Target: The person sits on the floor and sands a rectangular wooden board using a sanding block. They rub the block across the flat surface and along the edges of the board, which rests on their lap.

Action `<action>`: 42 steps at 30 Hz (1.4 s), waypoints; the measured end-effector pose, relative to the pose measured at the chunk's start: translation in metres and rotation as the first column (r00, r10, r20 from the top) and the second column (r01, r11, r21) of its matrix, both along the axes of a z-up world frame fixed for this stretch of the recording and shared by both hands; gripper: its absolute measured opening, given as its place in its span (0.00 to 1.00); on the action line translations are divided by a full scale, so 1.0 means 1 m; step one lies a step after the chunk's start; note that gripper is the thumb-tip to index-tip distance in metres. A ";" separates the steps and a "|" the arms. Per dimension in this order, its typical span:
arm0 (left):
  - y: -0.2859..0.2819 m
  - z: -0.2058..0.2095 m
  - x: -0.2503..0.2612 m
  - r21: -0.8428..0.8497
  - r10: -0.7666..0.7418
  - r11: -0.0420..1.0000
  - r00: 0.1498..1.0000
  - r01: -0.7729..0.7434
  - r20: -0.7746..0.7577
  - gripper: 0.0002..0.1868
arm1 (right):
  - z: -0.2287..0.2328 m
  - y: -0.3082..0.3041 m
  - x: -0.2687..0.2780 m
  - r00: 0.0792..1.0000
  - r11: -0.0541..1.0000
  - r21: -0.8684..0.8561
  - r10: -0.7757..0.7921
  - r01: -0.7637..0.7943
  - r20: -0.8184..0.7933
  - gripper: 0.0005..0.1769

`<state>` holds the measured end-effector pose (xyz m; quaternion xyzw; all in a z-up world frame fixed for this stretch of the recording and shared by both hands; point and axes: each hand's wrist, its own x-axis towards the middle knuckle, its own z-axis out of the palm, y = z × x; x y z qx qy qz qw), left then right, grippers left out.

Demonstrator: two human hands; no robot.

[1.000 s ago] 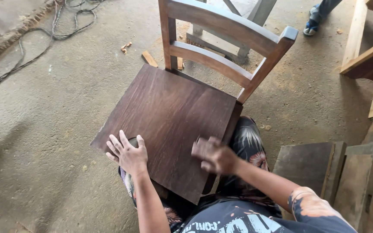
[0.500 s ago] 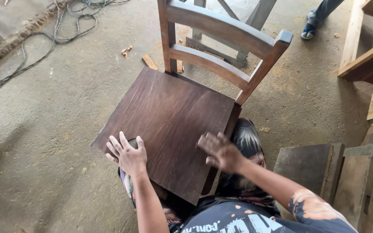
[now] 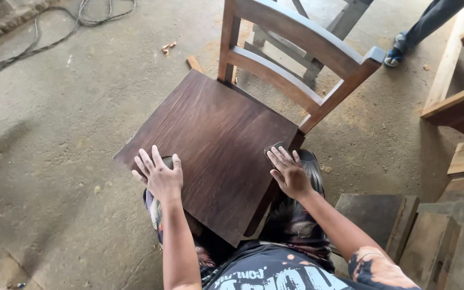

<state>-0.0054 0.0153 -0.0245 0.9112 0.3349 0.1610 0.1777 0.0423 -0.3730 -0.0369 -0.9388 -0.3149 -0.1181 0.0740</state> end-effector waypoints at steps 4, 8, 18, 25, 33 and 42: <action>0.001 0.001 -0.001 -0.002 -0.010 1.000 1.000 0.010 0.010 0.41 | -0.001 0.028 -0.047 0.986 0.989 -0.020 0.145 -0.144 0.083 0.43; 0.003 -0.003 -0.001 -0.001 -0.007 1.000 1.000 0.007 -0.005 0.41 | 0.003 0.025 -0.042 0.963 0.966 -0.046 0.257 -0.254 0.080 0.43; 0.004 0.001 0.000 -0.039 -0.041 0.998 0.999 0.042 0.021 0.40 | 0.029 0.055 -0.109 0.824 0.840 0.031 0.537 -0.541 -0.178 0.46; -0.003 0.020 -0.006 -0.042 -0.009 0.999 1.000 0.009 -0.010 0.43 | -0.009 0.022 -0.020 0.998 0.995 -0.094 -0.030 0.035 0.052 0.43; -0.002 0.018 -0.005 -0.055 0.012 0.998 1.000 -0.011 0.008 0.42 | 0.002 0.025 -0.031 0.996 0.991 -0.125 0.052 -0.044 0.067 0.46; 0.007 -0.016 0.003 -0.088 0.097 0.992 0.990 -0.088 0.103 0.39 | 0.004 0.044 -0.049 0.992 1.000 0.015 0.026 -0.025 -0.122 0.44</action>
